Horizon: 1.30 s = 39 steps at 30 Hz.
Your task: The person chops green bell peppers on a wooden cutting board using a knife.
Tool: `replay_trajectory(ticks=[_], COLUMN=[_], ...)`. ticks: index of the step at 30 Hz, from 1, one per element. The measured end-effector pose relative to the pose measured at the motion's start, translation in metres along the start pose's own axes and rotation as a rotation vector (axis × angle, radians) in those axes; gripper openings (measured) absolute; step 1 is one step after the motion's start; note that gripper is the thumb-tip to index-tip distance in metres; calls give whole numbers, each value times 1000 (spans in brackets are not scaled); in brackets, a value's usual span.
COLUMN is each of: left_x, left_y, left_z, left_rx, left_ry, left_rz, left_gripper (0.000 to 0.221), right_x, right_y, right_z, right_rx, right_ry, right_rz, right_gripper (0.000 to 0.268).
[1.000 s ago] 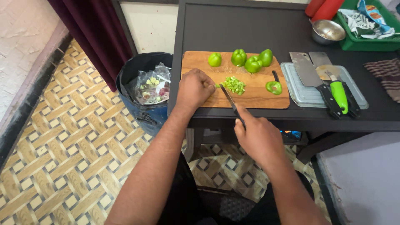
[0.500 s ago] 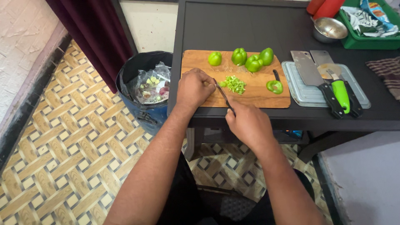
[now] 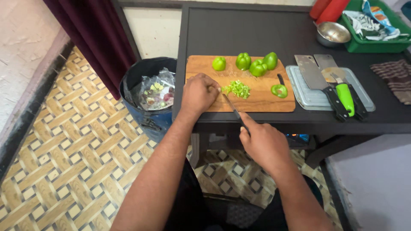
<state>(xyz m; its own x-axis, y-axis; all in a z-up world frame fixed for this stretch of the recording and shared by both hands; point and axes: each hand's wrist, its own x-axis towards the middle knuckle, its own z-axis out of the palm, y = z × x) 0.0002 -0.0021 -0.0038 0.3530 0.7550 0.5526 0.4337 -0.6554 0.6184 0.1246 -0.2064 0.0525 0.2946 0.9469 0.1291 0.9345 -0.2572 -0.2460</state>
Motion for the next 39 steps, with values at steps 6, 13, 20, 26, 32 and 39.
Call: replay_trajectory(ticks=[6, 13, 20, 26, 32, 39], left_x=[2, 0, 0, -3, -8, -12], left_y=[-6, 0, -1, 7, 24, 27], left_z=[0, -5, -2, 0, -2, -5], left_rx=[-264, -287, -292, 2, 282, 283], left_ry=[124, 129, 97, 31, -105, -152], left_rz=[-85, -64, -77, 58, 96, 192], left_gripper=[14, 14, 13, 20, 28, 28], right_x=[2, 27, 11, 1, 13, 54], right_y=[-10, -2, 26, 28, 28, 40], right_z=[6, 16, -4, -9, -1, 15], right_rx=[85, 70, 266, 177, 274, 289], right_ry=[10, -4, 5, -16, 213, 558], right_rz=[-4, 86, 25, 54, 4, -221], right_gripper=[48, 48, 47, 45, 45, 38])
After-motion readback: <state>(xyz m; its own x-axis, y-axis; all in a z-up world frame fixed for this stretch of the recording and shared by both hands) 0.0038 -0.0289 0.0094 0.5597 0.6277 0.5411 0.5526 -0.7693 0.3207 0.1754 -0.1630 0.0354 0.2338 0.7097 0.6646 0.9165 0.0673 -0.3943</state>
